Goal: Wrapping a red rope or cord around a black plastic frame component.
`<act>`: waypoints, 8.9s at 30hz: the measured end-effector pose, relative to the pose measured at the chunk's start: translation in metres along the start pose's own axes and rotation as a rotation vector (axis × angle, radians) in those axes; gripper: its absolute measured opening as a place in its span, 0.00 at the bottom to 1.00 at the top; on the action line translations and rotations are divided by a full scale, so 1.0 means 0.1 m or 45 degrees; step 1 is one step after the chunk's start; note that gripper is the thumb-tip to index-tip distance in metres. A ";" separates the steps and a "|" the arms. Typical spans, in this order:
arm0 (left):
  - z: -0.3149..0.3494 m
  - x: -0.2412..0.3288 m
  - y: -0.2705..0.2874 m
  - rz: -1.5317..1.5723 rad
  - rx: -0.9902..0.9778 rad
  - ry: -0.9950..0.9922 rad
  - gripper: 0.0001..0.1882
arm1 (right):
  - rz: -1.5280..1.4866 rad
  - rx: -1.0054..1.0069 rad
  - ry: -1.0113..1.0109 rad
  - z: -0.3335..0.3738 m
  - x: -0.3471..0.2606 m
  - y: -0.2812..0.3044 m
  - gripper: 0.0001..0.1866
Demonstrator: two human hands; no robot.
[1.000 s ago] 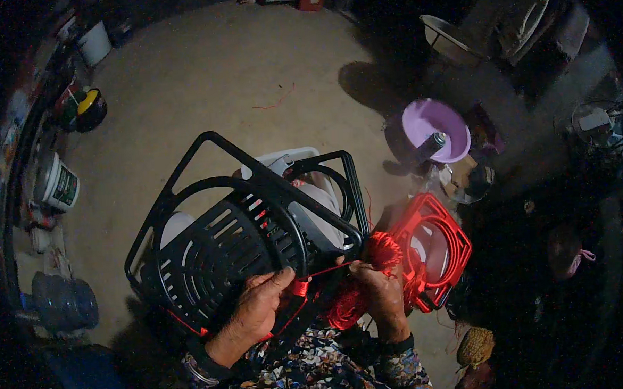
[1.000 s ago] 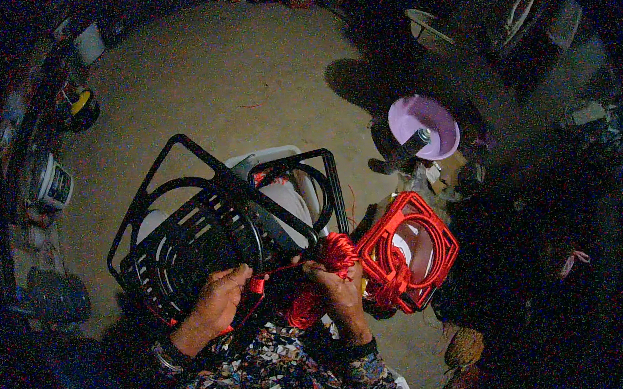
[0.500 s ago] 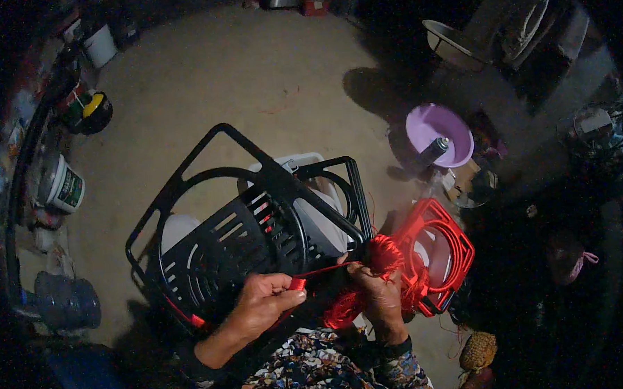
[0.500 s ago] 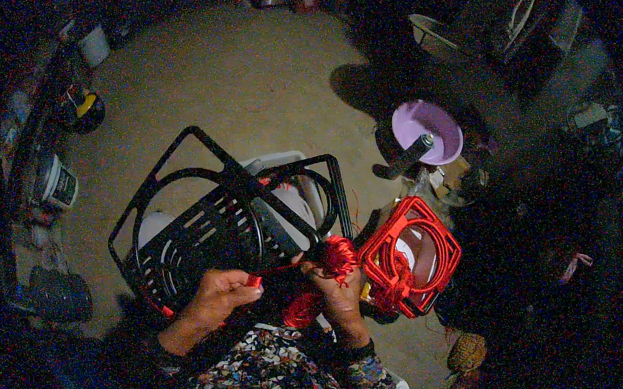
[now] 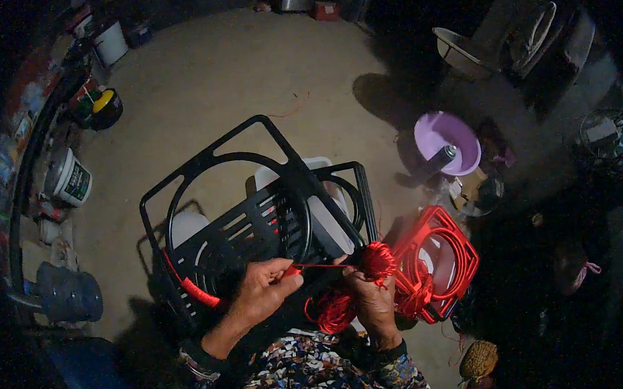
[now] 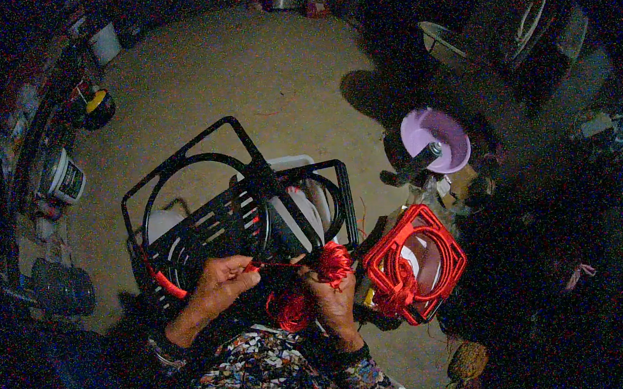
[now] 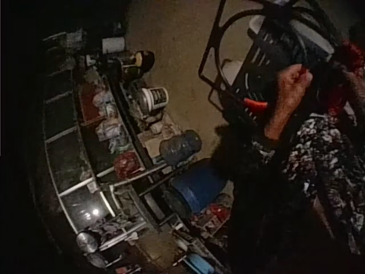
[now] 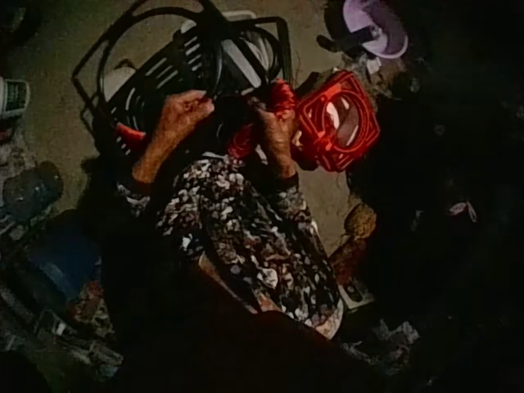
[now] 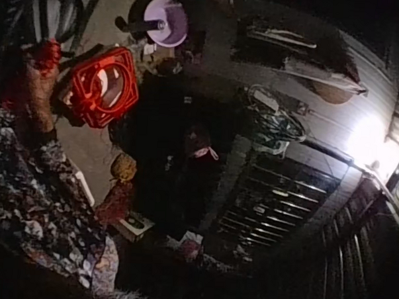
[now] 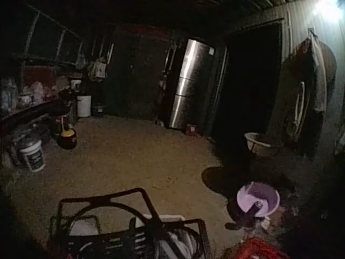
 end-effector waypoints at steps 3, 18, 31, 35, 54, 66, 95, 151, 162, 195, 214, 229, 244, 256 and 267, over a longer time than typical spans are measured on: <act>0.02 -0.19 -0.06 0.290 0.007 -0.089 0.12 | 0.105 0.075 -0.014 -0.01 0.02 0.05 0.08; -0.10 -0.16 -0.03 -0.024 0.091 -0.188 0.11 | 1.052 0.023 0.017 0.32 0.21 0.64 0.18; 0.01 -0.18 0.00 -0.187 0.270 -0.376 0.11 | 1.469 -0.206 0.026 0.33 -0.70 -0.34 0.23; 0.05 -0.17 -0.02 -0.373 0.340 -0.403 0.09 | 1.493 -0.214 -0.153 0.33 -0.84 -0.51 0.25; 0.19 -0.09 0.15 -0.719 0.477 -0.463 0.03 | 2.171 -0.351 0.848 -0.19 -0.26 -0.83 0.24; 0.21 -0.29 0.14 -0.664 0.442 -0.393 0.03 | 1.830 -0.116 0.481 -0.56 -0.07 -0.82 0.19; 0.28 -0.45 0.03 -0.977 0.451 -0.567 0.09 | 0.265 -0.391 0.018 0.22 -0.84 -0.89 0.22; 0.18 -0.23 0.15 -0.455 0.469 -0.378 0.06 | 1.752 -0.365 0.715 -0.57 -0.05 -0.80 0.23; 0.18 -0.25 0.14 -0.555 0.293 -0.278 0.04 | 2.564 -0.205 1.393 -0.75 -0.09 -1.43 0.14; 0.05 -0.56 0.07 0.083 0.551 -0.524 0.06 | 0.208 -0.074 -0.050 0.45 -0.85 0.01 0.32; 0.08 -0.24 0.15 -0.267 0.458 -0.454 0.09 | 1.801 -0.195 0.524 0.11 -0.63 -0.51 0.18; 0.11 -0.36 0.13 -0.446 0.496 -0.452 0.04 | 2.316 -0.113 0.879 -0.75 -0.07 -0.88 0.13; 0.13 -0.36 0.11 -0.436 0.518 -0.465 0.07 | 2.096 -0.265 0.812 -0.71 0.05 -0.80 0.33; 0.23 -0.08 0.11 -0.577 0.363 -0.405 0.05 | 2.237 -0.184 0.688 -0.64 0.08 -0.75 0.41; 0.26 -0.36 0.06 -0.710 0.434 -0.514 0.04 | 2.277 -0.371 0.747 -0.62 -0.23 -1.13 0.24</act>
Point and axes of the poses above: each hand's wrist, its own z-axis away from the middle knuckle, its own y-axis out of the back of the hand, x = y × z, the point moved 4 cm from there along -z, towards the middle knuckle, and after that the axes turned 12 degrees about -y, right-handed, at the moved point
